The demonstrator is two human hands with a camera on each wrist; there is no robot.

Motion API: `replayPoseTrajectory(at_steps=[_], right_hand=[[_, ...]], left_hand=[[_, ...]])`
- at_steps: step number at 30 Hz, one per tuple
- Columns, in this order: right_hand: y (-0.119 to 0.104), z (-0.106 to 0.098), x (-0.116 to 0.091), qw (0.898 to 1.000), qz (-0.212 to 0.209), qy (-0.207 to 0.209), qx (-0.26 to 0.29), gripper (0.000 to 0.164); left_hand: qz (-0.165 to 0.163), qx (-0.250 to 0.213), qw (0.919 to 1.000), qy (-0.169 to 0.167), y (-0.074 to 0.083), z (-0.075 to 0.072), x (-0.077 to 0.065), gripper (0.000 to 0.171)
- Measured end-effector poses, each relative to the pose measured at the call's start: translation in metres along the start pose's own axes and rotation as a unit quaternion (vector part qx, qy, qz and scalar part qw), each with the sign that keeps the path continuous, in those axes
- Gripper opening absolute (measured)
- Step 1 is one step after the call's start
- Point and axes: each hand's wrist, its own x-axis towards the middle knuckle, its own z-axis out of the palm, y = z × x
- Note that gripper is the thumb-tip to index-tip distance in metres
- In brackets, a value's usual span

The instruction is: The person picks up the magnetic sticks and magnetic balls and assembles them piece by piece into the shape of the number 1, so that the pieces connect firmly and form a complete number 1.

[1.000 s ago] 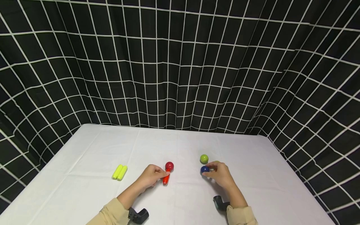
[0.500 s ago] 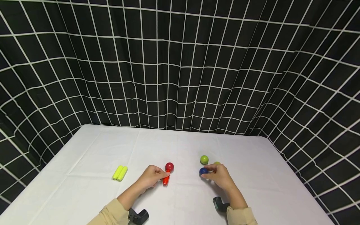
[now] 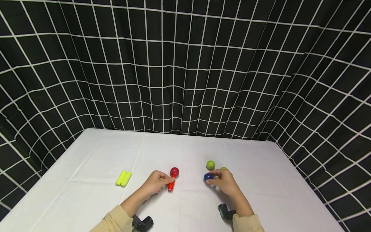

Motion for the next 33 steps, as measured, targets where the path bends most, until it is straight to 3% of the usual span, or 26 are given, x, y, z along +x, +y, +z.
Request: replayPoseTrajectory(at_steps=[18, 23, 33], right_hand=[[-0.015, 0.020, 0.001, 0.999, -0.022, -0.005, 0.041, 0.042], [-0.019, 0.026, 0.000, 0.997, -0.032, -0.008, 0.075, 0.041], [-0.030, 0.044, -0.004, 0.993, -0.018, -0.032, 0.109, 0.041]], left_hand=[[-0.009, -0.012, 0.9998, 0.008, 0.003, 0.001, 0.003, 0.026], [-0.018, -0.006, 0.9997, 0.012, 0.004, 0.002, 0.004, 0.027], [-0.026, -0.003, 0.9992, 0.031, 0.006, 0.003, 0.011, 0.029]])
